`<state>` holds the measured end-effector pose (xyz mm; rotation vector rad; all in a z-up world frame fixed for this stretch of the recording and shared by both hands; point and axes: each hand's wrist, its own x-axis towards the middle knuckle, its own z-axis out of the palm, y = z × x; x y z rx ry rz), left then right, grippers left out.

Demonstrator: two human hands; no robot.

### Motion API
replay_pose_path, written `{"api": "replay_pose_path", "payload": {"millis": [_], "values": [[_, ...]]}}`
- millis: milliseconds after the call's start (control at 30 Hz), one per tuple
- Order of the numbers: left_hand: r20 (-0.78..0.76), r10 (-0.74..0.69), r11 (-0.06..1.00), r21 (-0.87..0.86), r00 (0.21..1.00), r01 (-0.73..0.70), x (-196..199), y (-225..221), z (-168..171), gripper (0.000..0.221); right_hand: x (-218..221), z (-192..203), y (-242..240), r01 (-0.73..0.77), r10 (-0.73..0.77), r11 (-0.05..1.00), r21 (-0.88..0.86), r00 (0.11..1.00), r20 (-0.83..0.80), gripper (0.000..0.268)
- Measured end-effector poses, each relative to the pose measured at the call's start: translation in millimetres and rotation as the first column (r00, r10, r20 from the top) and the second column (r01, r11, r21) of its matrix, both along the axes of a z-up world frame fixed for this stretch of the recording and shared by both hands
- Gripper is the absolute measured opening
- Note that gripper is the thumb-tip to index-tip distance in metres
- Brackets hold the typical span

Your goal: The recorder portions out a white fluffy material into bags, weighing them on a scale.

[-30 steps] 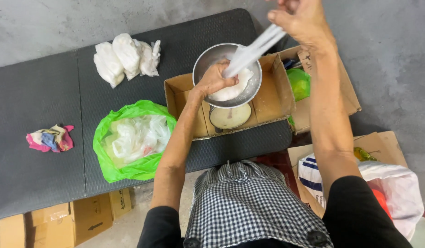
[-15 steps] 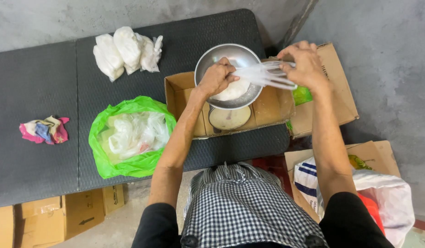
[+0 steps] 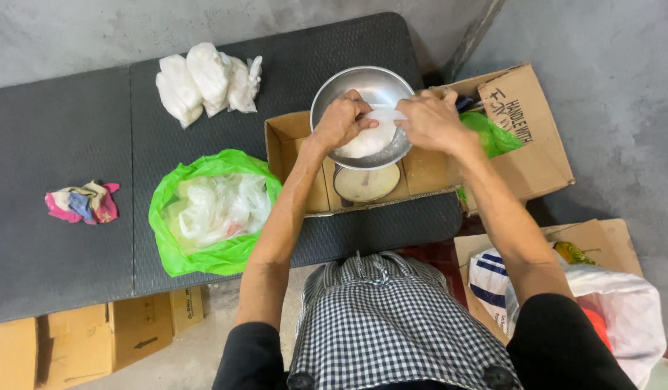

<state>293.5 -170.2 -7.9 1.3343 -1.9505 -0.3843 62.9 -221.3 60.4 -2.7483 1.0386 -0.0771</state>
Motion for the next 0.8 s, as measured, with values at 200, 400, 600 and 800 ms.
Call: {"api": "replay_pose_path", "payload": {"millis": [200, 400, 600, 800], "values": [[0.008, 0.014, 1.0, -0.004, 1.0, -0.014, 2.2, -11.8, -1.9, 0.029, -25.9, -6.5, 0.5, 0.004, -0.05, 0.981, 0.193, 0.971, 0.235, 0.02], [-0.084, 0.118, 0.993, 0.037, 0.99, -0.115, 8.5, -13.8, -6.5, 0.022, -28.1, -50.4, 51.3, -0.18, -0.485, 0.628, 0.757, 0.67, 0.561, 0.029], [-0.413, 0.115, 0.988, -0.045, 0.903, -0.146, -4.3, -4.0, 24.0, 0.016, 14.9, -30.6, 116.0, -0.542, -0.773, 0.11, 0.833, 0.481, 0.415, 0.033], [-0.747, -0.205, 0.97, -0.068, 0.633, 0.235, -30.5, 32.9, 106.3, 0.013, 56.8, -106.9, 69.5, -0.891, -0.758, -0.325, 0.318, 0.446, 0.476, 0.025]]}}
